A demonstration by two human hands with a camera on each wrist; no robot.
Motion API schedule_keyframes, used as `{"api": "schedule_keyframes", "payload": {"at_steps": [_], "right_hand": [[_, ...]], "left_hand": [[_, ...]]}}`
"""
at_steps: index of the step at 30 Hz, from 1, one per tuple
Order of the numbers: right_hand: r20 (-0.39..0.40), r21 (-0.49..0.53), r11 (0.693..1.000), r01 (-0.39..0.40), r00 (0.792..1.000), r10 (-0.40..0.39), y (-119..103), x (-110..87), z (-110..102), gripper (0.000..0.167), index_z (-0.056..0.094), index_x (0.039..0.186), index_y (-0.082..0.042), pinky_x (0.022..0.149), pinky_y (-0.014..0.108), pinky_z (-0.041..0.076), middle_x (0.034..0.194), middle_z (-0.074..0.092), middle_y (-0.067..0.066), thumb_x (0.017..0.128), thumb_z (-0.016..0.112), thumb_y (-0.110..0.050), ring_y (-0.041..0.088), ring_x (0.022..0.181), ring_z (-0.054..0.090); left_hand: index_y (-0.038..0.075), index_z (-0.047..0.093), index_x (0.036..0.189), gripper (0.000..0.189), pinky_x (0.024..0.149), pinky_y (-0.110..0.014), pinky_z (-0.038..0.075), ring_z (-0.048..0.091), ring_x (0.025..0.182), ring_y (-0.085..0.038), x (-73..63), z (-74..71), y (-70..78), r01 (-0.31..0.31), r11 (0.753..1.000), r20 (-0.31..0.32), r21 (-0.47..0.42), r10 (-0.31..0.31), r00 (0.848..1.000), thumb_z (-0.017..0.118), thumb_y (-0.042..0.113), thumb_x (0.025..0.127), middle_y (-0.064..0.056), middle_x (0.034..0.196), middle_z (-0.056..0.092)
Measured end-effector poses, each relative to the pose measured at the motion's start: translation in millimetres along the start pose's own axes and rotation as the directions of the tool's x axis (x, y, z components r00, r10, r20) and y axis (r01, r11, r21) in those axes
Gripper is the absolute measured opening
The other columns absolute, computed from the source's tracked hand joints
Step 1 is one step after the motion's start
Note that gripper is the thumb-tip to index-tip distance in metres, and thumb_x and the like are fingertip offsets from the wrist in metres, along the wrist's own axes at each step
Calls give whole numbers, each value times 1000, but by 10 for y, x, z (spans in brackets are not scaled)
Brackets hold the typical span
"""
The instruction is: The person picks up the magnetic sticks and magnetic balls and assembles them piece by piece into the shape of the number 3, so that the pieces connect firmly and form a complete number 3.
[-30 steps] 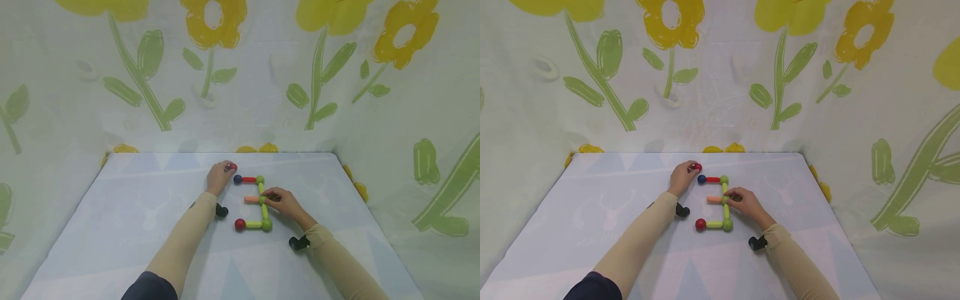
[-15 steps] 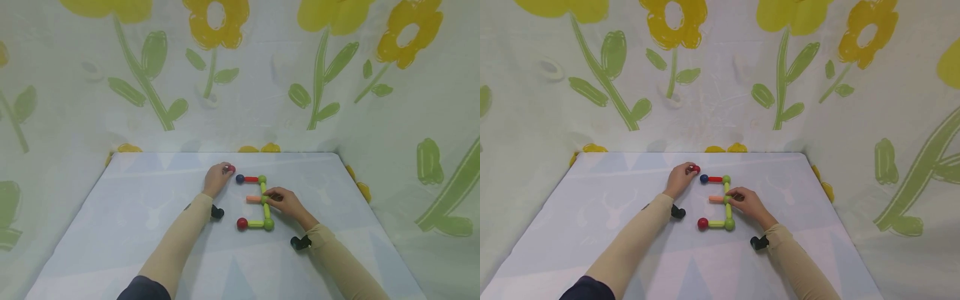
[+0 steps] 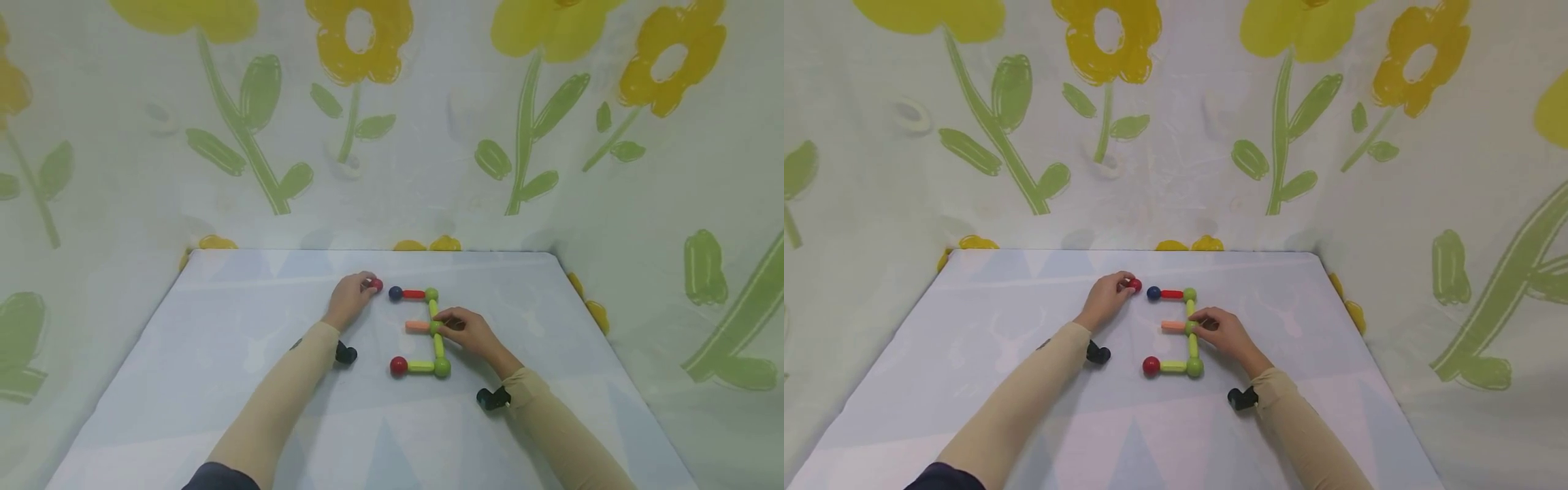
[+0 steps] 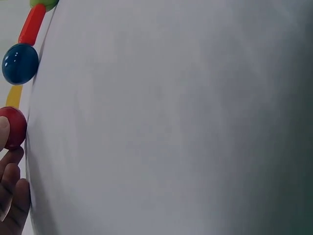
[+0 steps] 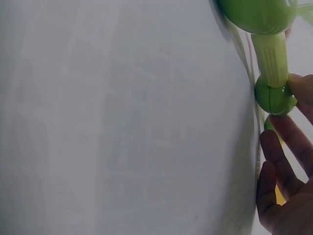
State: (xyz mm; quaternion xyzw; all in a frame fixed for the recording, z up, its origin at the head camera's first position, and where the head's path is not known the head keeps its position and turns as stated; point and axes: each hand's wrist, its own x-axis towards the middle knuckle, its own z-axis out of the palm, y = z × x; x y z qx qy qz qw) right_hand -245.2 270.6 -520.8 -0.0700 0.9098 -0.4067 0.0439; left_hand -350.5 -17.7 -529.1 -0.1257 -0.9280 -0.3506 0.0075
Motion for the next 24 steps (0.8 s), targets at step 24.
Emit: {"api": "schedule_keyframes", "payload": {"at_steps": [24], "right_hand": [[-3, 9, 999, 35, 999, -35, 33, -3, 7, 24, 73, 117, -18, 90, 37, 53, 115, 69, -2, 95, 74, -24, 15, 101, 64]], "left_hand": [[21, 68, 127, 30, 96, -41, 50, 61, 106, -20, -307, -175, -18, -31, 999, 154, -15, 33, 988, 71, 21, 97, 0, 117, 70]]}}
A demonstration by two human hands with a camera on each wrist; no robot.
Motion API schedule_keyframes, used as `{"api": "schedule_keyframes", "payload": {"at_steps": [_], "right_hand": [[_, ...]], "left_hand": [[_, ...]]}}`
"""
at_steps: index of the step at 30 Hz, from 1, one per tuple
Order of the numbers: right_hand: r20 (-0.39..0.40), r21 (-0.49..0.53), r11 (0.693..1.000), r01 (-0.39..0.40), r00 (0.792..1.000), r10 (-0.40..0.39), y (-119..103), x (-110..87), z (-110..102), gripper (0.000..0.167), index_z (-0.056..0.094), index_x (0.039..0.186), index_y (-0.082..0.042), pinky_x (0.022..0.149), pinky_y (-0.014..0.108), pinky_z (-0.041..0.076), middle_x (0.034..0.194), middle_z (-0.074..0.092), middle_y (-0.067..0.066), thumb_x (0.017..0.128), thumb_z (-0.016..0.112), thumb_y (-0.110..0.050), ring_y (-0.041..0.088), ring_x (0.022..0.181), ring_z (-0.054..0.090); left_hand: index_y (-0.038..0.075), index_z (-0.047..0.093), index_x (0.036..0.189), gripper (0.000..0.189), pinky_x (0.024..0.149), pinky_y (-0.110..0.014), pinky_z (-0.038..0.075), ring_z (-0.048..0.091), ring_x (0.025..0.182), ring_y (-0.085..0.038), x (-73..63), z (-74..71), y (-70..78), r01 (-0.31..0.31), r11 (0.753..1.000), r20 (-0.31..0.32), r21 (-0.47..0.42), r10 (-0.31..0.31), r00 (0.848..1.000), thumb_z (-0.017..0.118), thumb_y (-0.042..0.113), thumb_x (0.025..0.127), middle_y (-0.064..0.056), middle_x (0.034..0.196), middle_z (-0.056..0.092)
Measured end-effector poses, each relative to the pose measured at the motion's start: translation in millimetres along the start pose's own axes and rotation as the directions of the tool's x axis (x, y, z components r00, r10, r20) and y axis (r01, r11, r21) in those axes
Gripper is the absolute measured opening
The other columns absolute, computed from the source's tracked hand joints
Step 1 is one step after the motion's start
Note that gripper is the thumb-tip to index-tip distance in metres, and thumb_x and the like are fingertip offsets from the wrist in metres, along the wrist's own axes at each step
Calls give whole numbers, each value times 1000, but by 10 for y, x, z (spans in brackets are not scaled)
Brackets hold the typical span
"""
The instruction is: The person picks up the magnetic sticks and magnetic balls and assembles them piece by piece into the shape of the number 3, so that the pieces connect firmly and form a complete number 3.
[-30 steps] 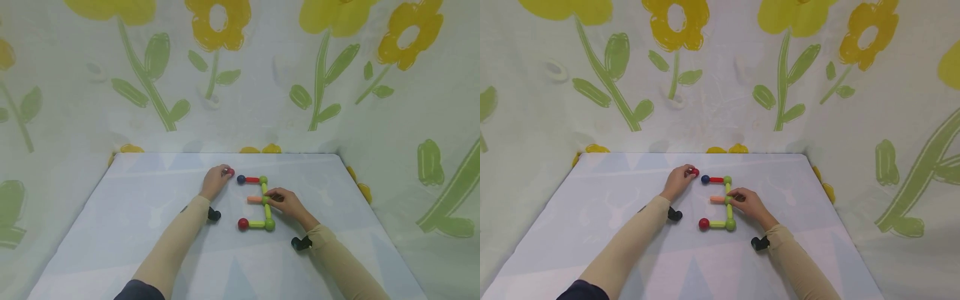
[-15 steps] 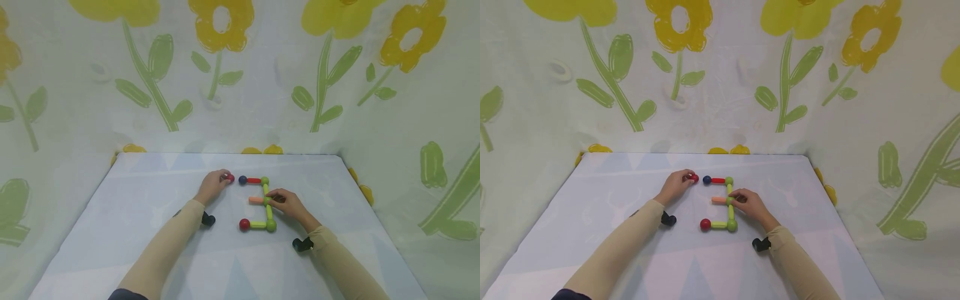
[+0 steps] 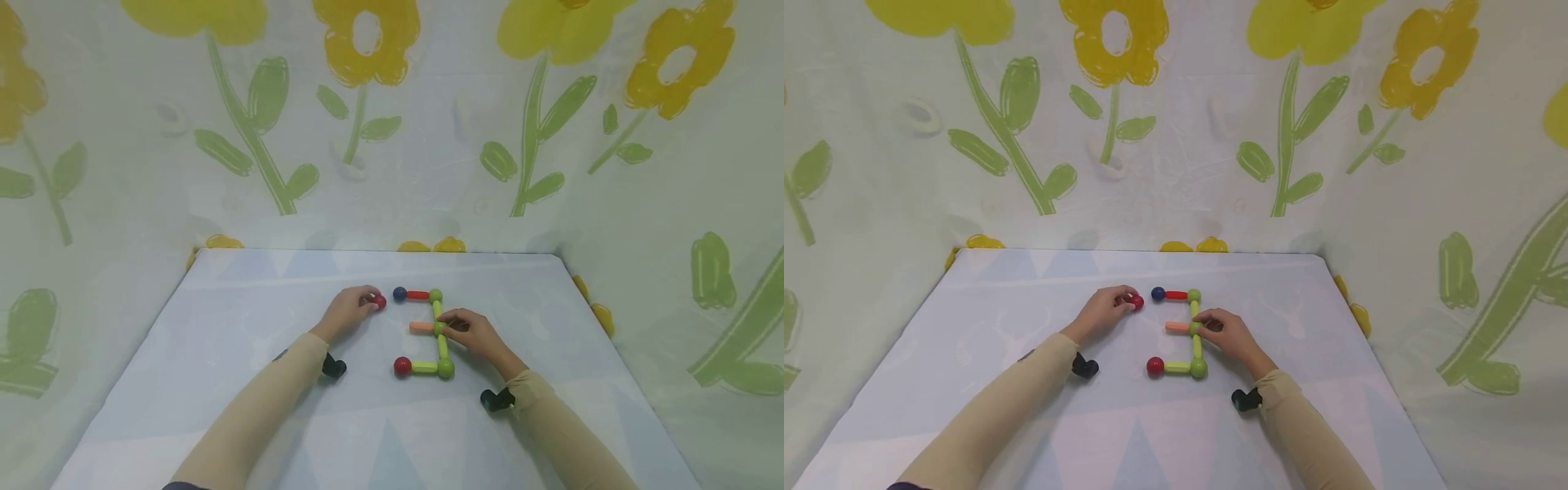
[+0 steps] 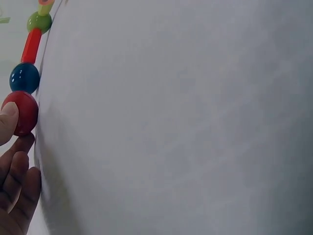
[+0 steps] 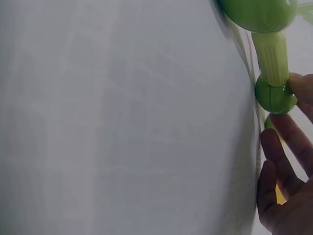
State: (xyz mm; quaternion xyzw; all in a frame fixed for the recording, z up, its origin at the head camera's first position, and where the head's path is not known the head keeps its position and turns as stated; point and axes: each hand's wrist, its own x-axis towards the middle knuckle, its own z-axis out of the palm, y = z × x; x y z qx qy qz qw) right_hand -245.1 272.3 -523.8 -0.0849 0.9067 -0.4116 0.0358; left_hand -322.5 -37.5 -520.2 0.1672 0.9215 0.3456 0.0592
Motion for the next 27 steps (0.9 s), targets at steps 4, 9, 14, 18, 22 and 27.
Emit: {"api": "schedule_keyframes", "payload": {"at_steps": [4, 9, 14, 18, 22, 27], "right_hand": [[-3, 6, 1000, -14, 1000, 14, -7, -2, -1, 24, 73, 117, -18, 90, 38, 52, 114, 69, -3, 94, 75, -24, 15, 101, 64], [1, 3, 1000, -23, 1000, 23, -21, -14, -7, 24, 72, 118, -18, 90, 38, 52, 113, 69, -3, 95, 74, -24, 15, 101, 64], [-3, 6, 1000, -24, 1000, 24, -29, -22, -8, 24, 72, 118, -18, 90, 38, 52, 113, 69, -3, 95, 74, -23, 15, 101, 64], [-4, 1, 1000, -21, 1000, 21, -30, -19, -7, 24, 72, 118, -18, 91, 38, 52, 113, 69, -3, 95, 74, -23, 15, 101, 64], [-2, -1, 1000, -20, 1000, 20, -26, -13, -5, 24, 72, 118, -18, 91, 38, 52, 113, 69, -3, 95, 74, -24, 16, 102, 63], [-3, 2, 1000, -15, 1000, 15, -22, -11, -1, 24, 72, 118, -18, 91, 37, 52, 113, 69, -3, 95, 74, -24, 15, 102, 63]], "left_hand": [[21, 69, 126, 30, 96, -42, 50, 63, 107, -21, -39, 17, 5, -15, 1000, 12, -2, 15, 1000, 71, 20, 97, 0, 114, 71], [22, 69, 126, 30, 93, -39, 50, 61, 102, -18, -77, 41, -4, -28, 1000, 33, -2, 28, 999, 72, 21, 97, 3, 111, 71], [23, 68, 128, 31, 92, -37, 50, 59, 99, -16, -113, 67, -3, -41, 999, 72, -21, 42, 997, 71, 24, 97, 4, 111, 70], [24, 68, 127, 31, 92, -37, 51, 60, 101, -15, -143, 90, -2, -55, 998, 82, -32, 58, 995, 72, 24, 96, 5, 111, 70], [23, 69, 126, 30, 92, -36, 51, 60, 100, -14, -169, 112, 4, -78, 996, 90, -35, 80, 993, 73, 22, 96, 6, 110, 70], [21, 69, 125, 30, 92, -37, 51, 61, 101, -15, -193, 129, 38, -124, 992, 97, -29, 126, 987, 72, 21, 96, 5, 109, 70]]}}
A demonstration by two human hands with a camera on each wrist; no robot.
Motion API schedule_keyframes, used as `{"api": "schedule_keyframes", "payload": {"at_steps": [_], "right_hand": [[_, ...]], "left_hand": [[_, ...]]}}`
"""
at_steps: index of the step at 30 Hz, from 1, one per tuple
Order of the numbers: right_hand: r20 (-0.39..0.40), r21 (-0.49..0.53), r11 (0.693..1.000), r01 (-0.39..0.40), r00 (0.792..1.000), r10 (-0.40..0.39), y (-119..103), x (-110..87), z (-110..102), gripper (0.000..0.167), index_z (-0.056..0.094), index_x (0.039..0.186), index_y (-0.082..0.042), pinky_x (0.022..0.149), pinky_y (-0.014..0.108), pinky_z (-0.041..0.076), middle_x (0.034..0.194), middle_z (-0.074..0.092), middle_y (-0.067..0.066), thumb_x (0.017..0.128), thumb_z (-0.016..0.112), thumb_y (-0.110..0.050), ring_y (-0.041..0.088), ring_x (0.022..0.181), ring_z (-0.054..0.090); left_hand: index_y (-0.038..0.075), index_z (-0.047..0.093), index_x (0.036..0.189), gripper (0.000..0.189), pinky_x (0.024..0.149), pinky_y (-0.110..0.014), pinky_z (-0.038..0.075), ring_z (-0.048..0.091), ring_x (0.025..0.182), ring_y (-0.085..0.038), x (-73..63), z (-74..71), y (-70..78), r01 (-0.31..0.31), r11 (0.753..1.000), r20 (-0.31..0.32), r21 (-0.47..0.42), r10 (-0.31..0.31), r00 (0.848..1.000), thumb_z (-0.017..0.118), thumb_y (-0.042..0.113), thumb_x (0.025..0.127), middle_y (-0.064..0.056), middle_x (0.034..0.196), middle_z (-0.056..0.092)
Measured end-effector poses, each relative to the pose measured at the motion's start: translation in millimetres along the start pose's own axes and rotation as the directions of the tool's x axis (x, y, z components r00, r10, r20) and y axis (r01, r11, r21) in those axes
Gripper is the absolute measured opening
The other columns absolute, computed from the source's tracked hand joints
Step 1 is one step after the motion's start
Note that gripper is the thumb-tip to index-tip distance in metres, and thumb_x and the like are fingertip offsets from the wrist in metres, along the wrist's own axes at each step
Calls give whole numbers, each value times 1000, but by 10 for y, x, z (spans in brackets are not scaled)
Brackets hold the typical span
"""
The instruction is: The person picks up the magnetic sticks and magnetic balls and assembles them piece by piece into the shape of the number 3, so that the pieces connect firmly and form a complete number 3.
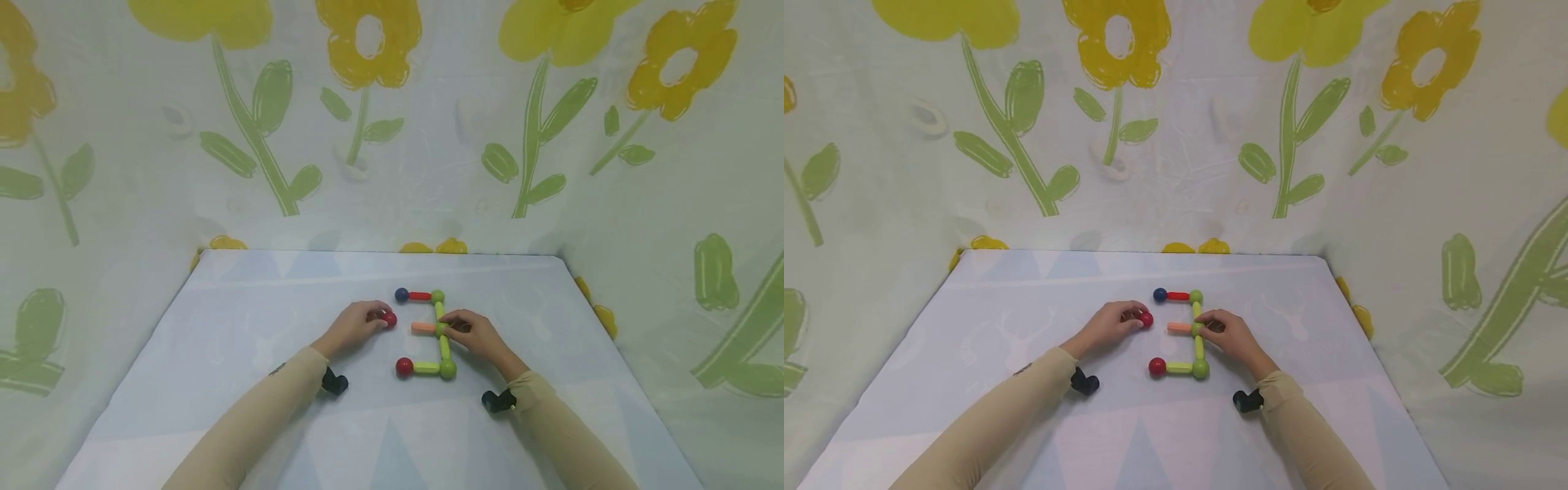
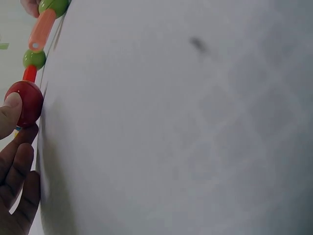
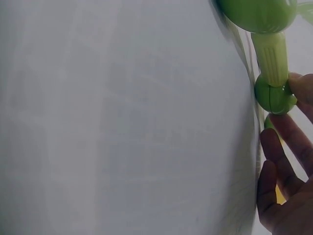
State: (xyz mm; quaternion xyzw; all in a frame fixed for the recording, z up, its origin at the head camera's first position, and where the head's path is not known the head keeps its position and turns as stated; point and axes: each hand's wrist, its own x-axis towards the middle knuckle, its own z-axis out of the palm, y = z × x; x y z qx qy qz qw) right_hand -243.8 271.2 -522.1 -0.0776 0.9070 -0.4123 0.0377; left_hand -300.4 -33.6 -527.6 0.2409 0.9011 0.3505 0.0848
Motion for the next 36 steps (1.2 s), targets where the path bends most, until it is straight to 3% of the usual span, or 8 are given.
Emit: {"api": "schedule_keyframes", "payload": {"at_steps": [26, 36], "right_hand": [[2, -13, 999, 29, 1000, -29, 21, 12, -13, 26, 73, 119, -17, 93, 40, 53, 114, 70, -2, 95, 74, -26, 17, 103, 64], [2, -15, 999, 45, 999, -45, 40, 18, -15, 27, 74, 119, -16, 93, 42, 52, 114, 70, -1, 95, 74, -28, 18, 104, 63]], "left_hand": [[19, 70, 126, 31, 96, -39, 50, 64, 106, -16, 19, 164, 189, -47, 999, 19, -15, 48, 999, 72, 22, 96, 3, 111, 72], [21, 70, 127, 31, 94, -36, 50, 63, 106, -14, 45, 210, 173, -34, 999, 33, -23, 35, 999, 71, 25, 97, 5, 112, 71]]}}
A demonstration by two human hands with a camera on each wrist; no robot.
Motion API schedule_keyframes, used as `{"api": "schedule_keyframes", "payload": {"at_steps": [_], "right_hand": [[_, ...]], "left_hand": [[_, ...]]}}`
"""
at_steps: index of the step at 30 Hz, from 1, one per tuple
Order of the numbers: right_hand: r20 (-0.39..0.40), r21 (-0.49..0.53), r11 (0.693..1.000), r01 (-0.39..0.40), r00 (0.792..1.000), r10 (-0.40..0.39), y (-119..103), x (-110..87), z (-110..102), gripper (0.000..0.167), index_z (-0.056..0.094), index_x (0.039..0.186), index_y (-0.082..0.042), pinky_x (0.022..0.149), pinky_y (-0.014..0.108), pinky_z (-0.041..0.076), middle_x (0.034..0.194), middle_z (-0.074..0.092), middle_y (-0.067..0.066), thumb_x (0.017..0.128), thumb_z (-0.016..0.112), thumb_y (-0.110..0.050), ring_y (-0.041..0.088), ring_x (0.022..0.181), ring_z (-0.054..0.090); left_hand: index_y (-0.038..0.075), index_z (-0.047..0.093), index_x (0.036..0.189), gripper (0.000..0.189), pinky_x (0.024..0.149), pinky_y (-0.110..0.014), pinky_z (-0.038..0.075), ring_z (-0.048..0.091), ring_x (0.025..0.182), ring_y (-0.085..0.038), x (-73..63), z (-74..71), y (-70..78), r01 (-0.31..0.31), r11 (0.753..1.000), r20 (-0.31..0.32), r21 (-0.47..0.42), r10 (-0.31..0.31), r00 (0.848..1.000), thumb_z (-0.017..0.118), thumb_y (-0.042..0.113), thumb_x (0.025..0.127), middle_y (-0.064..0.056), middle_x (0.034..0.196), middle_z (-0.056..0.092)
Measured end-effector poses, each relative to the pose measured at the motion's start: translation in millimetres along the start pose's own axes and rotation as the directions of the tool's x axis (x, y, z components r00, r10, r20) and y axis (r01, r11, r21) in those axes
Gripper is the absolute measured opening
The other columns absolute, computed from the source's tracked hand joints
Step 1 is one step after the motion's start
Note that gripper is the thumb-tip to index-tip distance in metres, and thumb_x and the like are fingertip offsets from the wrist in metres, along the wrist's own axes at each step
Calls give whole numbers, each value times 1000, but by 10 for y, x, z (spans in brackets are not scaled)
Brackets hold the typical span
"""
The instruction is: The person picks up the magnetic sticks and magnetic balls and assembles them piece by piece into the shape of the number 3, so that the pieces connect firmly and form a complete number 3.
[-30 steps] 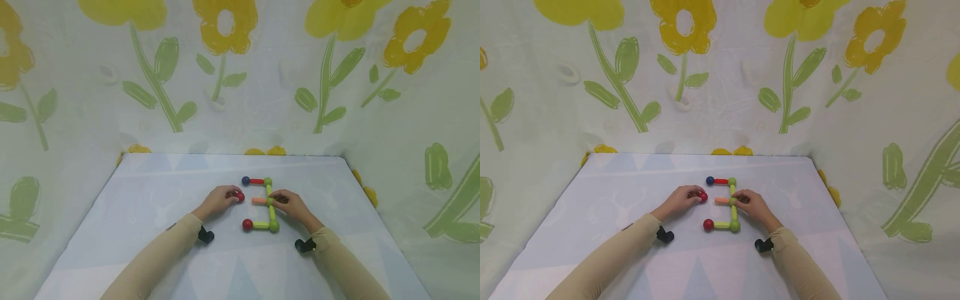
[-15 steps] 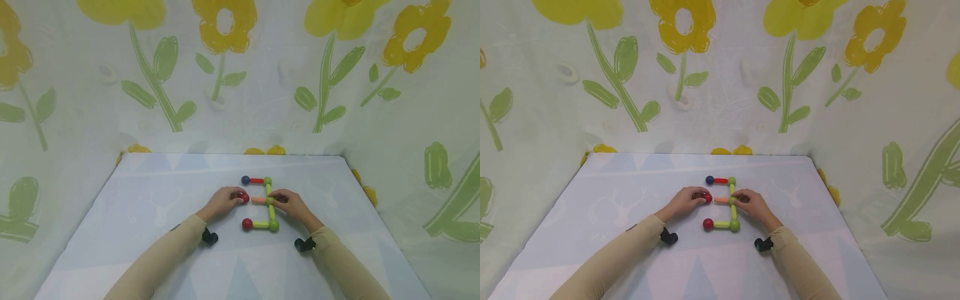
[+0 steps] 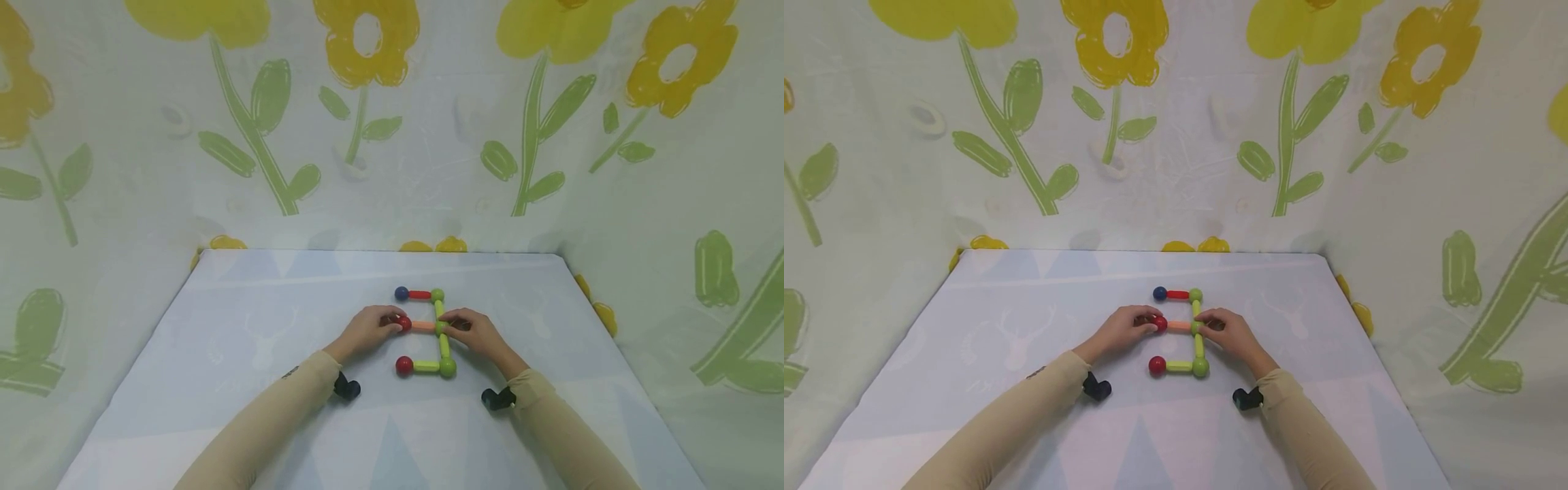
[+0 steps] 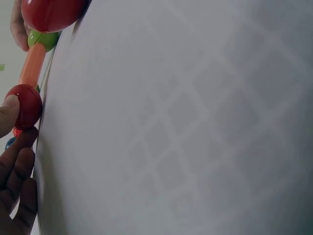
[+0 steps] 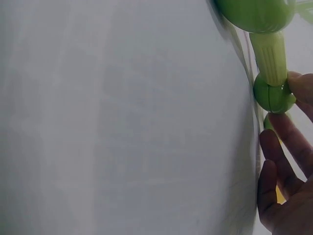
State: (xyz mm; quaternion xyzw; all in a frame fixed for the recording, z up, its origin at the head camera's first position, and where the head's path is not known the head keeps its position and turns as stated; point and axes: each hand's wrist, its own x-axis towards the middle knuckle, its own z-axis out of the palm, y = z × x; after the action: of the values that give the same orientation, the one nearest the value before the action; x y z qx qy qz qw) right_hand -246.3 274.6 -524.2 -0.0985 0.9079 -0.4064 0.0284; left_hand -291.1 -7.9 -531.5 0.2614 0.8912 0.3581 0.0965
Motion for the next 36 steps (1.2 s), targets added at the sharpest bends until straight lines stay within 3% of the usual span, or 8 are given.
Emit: {"api": "schedule_keyframes", "payload": {"at_steps": [13, 27, 36], "right_hand": [[0, 36, 998, -46, 999, 46, 15, 6, -4, 31, 72, 120, -17, 96, 41, 52, 115, 70, -1, 92, 77, -31, 18, 107, 64], [37, 3, 999, -52, 998, 52, -22, 48, 0, 31, 72, 122, -18, 94, 41, 53, 115, 70, -2, 94, 75, -31, 17, 104, 63], [35, -15, 997, -81, 996, 81, -46, 101, 10, 31, 71, 122, -20, 93, 41, 53, 114, 69, -3, 94, 75, -32, 17, 103, 63]], "left_hand": [[22, 70, 127, 30, 93, -35, 50, 63, 102, -13, -7, 0, 4, 15, 1000, -7, -18, -15, 1000, 71, 26, 97, 5, 109, 71], [18, 70, 126, 32, 92, -35, 51, 62, 101, -14, -45, -24, 3, 6, 1000, -9, -26, -6, 1000, 74, 23, 95, 4, 108, 70], [17, 70, 126, 32, 90, -34, 51, 60, 99, -15, -50, -27, -17, -1, 1000, -42, -28, -1, 999, 74, 21, 95, 4, 107, 70]]}}
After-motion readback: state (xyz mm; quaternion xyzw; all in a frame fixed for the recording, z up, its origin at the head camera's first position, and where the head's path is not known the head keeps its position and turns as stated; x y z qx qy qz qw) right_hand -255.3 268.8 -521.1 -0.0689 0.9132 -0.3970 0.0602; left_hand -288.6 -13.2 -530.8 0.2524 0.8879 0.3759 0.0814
